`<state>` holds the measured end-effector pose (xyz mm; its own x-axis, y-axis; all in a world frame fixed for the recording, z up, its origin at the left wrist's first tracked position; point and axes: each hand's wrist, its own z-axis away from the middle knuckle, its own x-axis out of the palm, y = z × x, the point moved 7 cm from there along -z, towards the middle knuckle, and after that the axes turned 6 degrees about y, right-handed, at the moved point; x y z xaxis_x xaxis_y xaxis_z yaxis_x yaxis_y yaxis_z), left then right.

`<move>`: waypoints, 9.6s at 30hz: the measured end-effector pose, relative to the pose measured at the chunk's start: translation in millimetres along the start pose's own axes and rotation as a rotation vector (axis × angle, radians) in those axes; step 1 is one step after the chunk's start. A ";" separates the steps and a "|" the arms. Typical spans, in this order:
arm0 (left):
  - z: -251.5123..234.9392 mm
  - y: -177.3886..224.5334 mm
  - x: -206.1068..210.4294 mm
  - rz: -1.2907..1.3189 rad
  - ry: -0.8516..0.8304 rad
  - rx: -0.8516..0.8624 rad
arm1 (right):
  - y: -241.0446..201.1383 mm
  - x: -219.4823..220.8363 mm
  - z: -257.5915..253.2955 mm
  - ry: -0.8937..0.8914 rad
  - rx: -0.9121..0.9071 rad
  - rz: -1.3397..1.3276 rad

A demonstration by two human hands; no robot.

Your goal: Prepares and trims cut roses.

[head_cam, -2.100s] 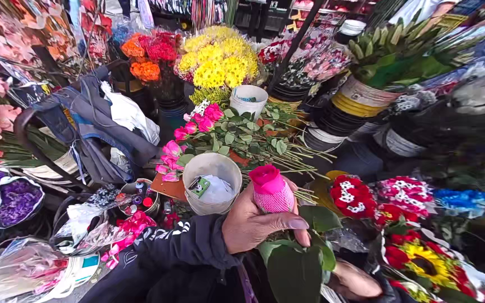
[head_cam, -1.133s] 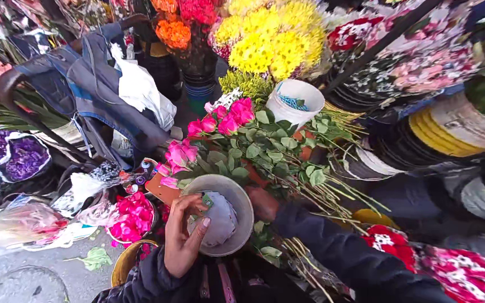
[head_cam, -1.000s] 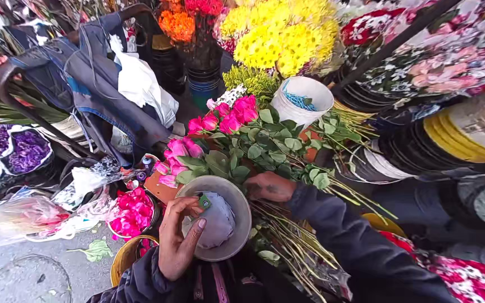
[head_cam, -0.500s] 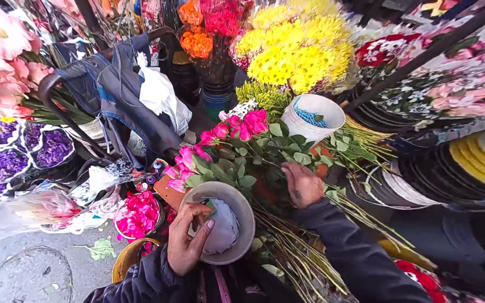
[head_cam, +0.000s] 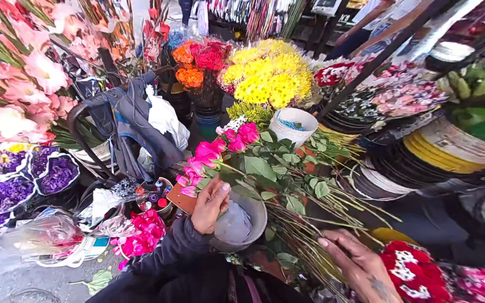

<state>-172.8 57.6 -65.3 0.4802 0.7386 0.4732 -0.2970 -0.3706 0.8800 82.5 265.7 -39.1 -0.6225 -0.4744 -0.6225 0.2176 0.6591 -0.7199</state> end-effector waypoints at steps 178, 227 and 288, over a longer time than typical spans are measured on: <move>114.4 -52.3 73.5 0.430 -0.900 -0.068 | -114.0 48.6 83.3 0.547 -0.111 -0.660; 197.5 -36.3 16.5 0.271 -0.016 0.364 | -69.7 83.8 99.8 0.099 0.059 -1.410; 215.3 7.0 -78.6 -0.237 0.263 0.451 | -84.0 241.7 -91.5 -1.045 -0.578 0.896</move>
<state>-34.9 -124.3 -87.4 0.2523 0.9247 0.2850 0.2035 -0.3387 0.9186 -155.0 149.1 -100.9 0.4134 0.1744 -0.8937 -0.2491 0.9657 0.0733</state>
